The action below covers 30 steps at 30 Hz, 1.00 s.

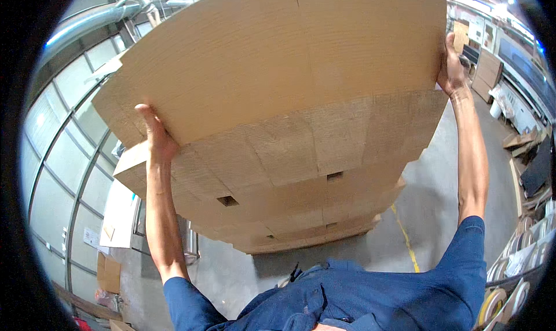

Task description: The person picks up shaped wood panels from a table and stacks them onto a large pile, aligning them by hand before returning to the table to retrieve more panels.

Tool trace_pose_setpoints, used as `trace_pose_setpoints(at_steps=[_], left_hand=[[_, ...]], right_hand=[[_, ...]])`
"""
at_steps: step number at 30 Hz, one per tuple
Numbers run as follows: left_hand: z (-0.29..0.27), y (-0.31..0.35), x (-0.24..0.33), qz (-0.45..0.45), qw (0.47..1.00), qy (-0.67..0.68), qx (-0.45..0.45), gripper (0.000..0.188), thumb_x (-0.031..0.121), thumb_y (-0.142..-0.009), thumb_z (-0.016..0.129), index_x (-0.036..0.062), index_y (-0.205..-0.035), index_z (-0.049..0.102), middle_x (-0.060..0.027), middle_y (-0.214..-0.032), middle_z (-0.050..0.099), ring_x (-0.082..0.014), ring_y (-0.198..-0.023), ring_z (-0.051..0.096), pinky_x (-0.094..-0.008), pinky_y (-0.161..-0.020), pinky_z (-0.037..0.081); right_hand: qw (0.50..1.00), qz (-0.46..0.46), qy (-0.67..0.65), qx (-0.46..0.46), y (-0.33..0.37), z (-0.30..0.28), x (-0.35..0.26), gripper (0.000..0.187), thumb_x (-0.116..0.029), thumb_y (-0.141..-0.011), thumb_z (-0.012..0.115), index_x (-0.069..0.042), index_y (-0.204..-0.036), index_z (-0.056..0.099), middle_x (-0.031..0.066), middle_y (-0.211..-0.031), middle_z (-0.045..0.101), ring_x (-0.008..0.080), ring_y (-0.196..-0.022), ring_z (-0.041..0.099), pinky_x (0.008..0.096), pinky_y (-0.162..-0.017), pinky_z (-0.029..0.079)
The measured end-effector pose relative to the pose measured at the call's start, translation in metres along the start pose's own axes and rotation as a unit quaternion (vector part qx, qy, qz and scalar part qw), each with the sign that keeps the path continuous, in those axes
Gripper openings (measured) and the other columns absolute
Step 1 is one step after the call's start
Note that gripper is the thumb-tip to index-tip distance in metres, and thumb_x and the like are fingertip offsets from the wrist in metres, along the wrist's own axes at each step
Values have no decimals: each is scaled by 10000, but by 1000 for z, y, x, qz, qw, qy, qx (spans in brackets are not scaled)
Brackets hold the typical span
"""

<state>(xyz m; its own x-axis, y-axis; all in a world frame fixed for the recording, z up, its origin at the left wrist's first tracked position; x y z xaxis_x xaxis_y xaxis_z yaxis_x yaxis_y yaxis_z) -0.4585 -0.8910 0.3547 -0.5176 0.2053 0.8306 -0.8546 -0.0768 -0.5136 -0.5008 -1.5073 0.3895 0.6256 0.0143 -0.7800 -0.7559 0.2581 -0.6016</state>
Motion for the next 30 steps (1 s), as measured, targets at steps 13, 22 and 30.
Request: trace_pose_setpoints(at_steps=[13, 22, 30], left_hand=[[25, -47, 88, 119, 991, -45, -41, 1018, 807, -831, 329, -40, -1395, 377, -255, -1351, 461, -284, -1298, 429, -433, -1048, 376], [14, -56, 104, 138, 976, -8, -167, 929, 750, -884, 294, -13, -1404, 394, -170, -1362, 508, -251, -1284, 450, -396, -1084, 331], [30, -53, 101, 140, 988, -13, -58, 1044, 865, -790, 262, 8, -1348, 472, -126, -1221, 567, -215, -1081, 512, -356, -915, 428]], right_hand=[[995, -77, 56, 12, -53, 29, -69, 785, -656, -947, 284, -24, -1405, 366, 194, -1391, 439, 263, -1304, 431, 412, -1054, 420], [995, -62, 80, -4, -66, 11, -57, 843, -681, -935, 227, -20, -1455, 281, 257, -1493, 257, 327, -1419, 218, 498, -1145, 257], [990, -117, 71, 41, -92, -25, -43, 785, -599, -980, 274, 15, -1469, 265, 158, -1553, 209, 257, -1433, 184, 416, -1176, 150]])
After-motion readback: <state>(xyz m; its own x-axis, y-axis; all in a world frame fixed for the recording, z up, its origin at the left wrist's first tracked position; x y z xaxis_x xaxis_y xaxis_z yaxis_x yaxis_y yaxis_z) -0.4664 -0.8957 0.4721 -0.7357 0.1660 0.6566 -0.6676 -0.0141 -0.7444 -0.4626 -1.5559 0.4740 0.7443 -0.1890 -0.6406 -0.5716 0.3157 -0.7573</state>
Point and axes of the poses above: each hand's wrist, its own y-axis away from the middle knuckle, its own z-axis out of the palm, x = y × z, the point moved 2 cm from there along -y, towards the middle knuckle
